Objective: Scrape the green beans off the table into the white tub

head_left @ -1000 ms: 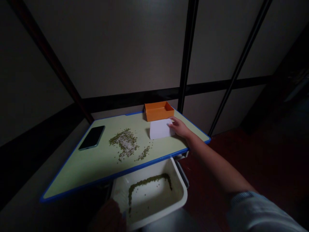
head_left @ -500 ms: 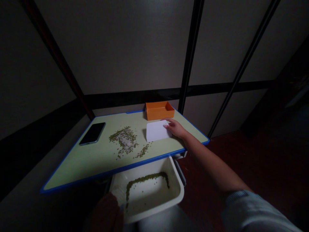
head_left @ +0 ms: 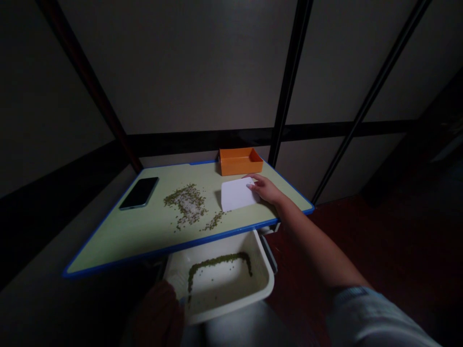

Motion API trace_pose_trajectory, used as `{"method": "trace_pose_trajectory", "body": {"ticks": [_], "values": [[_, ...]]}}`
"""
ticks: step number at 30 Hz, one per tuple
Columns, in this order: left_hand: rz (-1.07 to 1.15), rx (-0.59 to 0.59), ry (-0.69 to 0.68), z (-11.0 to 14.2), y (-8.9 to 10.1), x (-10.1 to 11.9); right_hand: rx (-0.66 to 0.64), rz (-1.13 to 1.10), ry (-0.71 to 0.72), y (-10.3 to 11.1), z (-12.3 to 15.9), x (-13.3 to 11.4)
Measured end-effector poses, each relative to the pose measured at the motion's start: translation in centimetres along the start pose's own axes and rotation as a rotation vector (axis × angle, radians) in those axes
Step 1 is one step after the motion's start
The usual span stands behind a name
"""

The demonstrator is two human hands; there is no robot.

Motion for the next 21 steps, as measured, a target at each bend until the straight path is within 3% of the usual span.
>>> {"method": "trace_pose_trajectory", "body": {"ticks": [14, 21], "values": [[0.043, 0.027, 0.039, -0.4, 0.1, 0.0, 0.002, 0.035, -0.068, 0.9, 0.6, 0.1], [0.065, 0.059, 0.051, -1.1, 0.4, 0.2, -0.008, 0.045, -0.035, 0.6, 0.7, -0.3]]}}
Point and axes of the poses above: each hand's wrist, its own z-axis away from the middle knuckle, its own y-axis out of the back of the hand, x = y × z, the point moved 8 cm from there along -z, towards the middle knuckle, and after that the axes turned 15 degrees about z, right-handed, at the moved point
